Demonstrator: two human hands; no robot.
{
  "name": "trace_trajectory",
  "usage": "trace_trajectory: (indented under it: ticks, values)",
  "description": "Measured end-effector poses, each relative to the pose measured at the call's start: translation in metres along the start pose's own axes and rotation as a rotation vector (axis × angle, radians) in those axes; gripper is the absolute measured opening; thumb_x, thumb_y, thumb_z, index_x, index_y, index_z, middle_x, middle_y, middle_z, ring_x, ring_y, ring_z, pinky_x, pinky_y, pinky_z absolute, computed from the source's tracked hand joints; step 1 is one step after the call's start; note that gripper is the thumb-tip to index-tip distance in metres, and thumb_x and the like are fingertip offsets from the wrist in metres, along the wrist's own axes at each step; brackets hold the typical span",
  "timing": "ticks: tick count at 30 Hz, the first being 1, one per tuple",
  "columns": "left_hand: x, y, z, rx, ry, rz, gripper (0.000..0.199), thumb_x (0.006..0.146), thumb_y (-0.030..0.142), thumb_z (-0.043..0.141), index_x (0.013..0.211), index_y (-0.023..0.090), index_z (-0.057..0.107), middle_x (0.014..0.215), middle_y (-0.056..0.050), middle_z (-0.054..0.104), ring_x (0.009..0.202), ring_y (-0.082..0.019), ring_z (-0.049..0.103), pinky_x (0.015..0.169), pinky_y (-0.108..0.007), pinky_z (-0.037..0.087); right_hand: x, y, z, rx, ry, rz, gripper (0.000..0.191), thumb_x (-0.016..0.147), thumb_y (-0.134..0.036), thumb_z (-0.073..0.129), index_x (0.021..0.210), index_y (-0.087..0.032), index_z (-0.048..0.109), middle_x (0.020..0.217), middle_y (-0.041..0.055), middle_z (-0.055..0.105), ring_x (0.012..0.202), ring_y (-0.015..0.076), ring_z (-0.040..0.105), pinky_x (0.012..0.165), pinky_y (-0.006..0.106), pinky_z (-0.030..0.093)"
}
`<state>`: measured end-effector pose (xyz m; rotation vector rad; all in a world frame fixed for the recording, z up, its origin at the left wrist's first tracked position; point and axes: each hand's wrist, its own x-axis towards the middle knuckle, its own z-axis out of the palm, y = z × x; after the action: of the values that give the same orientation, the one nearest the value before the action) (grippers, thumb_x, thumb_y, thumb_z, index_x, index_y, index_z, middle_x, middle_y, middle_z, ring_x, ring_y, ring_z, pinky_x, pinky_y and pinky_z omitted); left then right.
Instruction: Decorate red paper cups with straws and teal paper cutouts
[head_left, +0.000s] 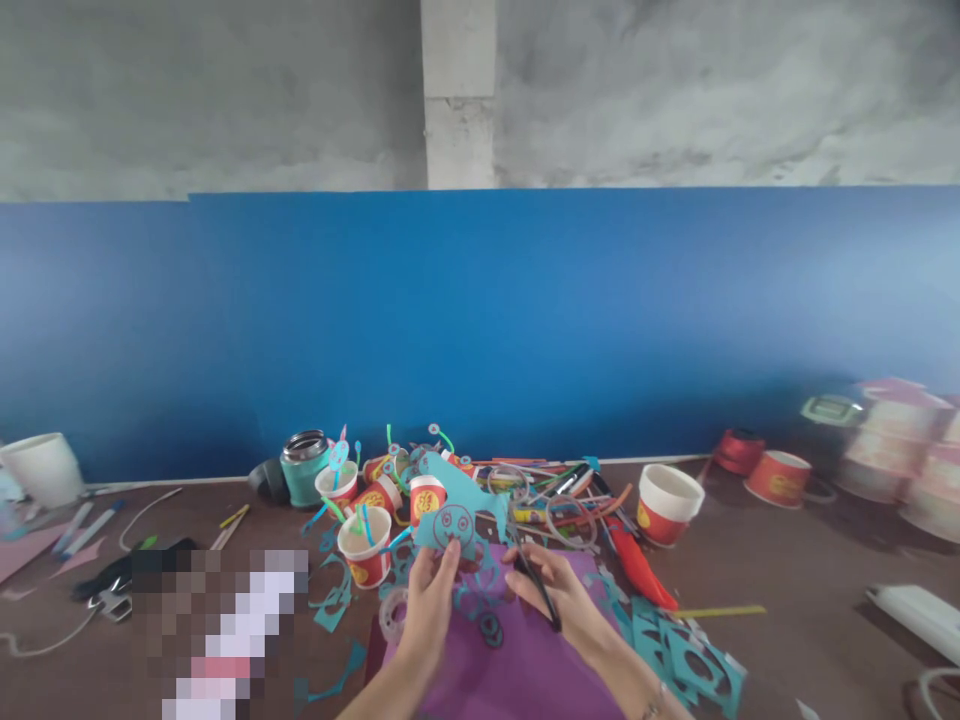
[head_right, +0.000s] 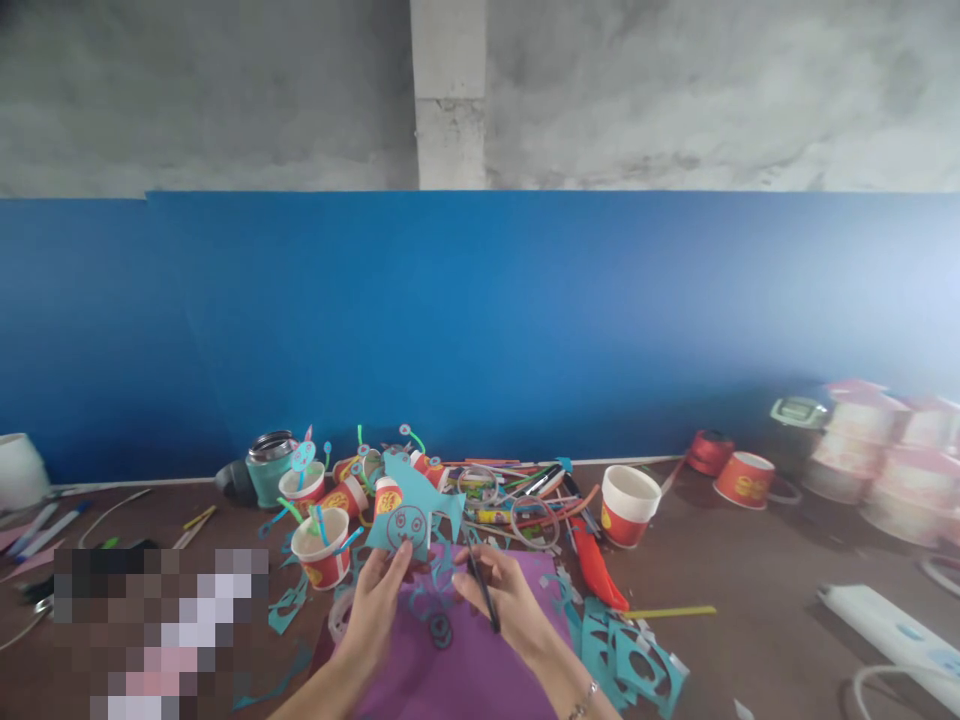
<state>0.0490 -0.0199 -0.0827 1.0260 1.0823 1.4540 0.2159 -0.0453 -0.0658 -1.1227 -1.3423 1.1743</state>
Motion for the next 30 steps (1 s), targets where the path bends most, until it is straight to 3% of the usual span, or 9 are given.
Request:
trace_trajectory:
  ticks: [5,9,12,18,23,30]
  values:
    - [0.002,0.004,0.001,-0.052,0.011,-0.011,0.045,0.058,0.061,0.073,0.066,0.019,0.057,0.062,0.0,0.063,0.062,-0.018,0.059,0.064,-0.028,0.044,0.0,0.014,0.001,-0.073,-0.203,0.036,0.037,0.068,-0.047,0.074,0.084,-0.015,0.065,0.054,-0.0059,0.045,0.049,0.0073,0.036,0.047,0.021,0.027]
    - [0.002,-0.003,0.0,0.024,0.002,0.003,0.047,0.06,0.061,0.072,0.055,0.019,0.051,0.053,0.003,0.054,0.055,-0.013,0.049,0.056,-0.025,0.038,0.001,0.018,0.005,-0.075,-0.186,0.036,0.039,0.067,-0.048,0.074,0.085,-0.014,0.065,0.053,-0.0063,0.043,0.048,0.0069,0.034,0.045,0.021,0.025]
    - [0.0,-0.006,0.001,-0.006,-0.079,-0.017,0.048,0.06,0.06,0.072,0.055,0.018,0.051,0.053,0.005,0.05,0.054,-0.012,0.045,0.055,-0.024,0.036,0.001,0.014,0.006,-0.032,-0.153,0.05,0.043,0.068,-0.051,0.073,0.086,-0.014,0.064,0.056,-0.0042,0.047,0.05,0.008,0.038,0.047,0.021,0.028]
    - [-0.006,0.003,0.004,-0.049,-0.229,-0.088,0.044,0.062,0.058,0.072,0.059,0.017,0.058,0.058,0.002,0.057,0.06,-0.014,0.05,0.061,-0.026,0.039,-0.001,0.005,0.007,0.022,-0.1,0.04,0.037,0.063,-0.045,0.079,0.073,-0.014,0.061,0.057,-0.0047,0.046,0.054,0.0084,0.037,0.05,0.022,0.029]
    - [-0.007,0.005,0.005,-0.019,-0.203,-0.095,0.044,0.06,0.058,0.073,0.056,0.017,0.057,0.055,0.002,0.056,0.058,-0.014,0.05,0.059,-0.026,0.039,-0.001,0.006,0.006,0.024,-0.119,0.044,0.039,0.064,-0.045,0.078,0.065,-0.016,0.052,0.055,-0.0066,0.038,0.052,0.0068,0.031,0.048,0.021,0.024]
    - [-0.004,0.001,0.005,0.029,-0.187,-0.081,0.046,0.06,0.06,0.071,0.055,0.016,0.057,0.052,0.002,0.055,0.055,-0.013,0.048,0.057,-0.026,0.038,-0.002,0.003,0.004,-0.021,-0.178,0.02,0.042,0.07,-0.054,0.069,0.067,-0.016,0.051,0.055,-0.0054,0.041,0.051,0.0071,0.032,0.047,0.022,0.022]
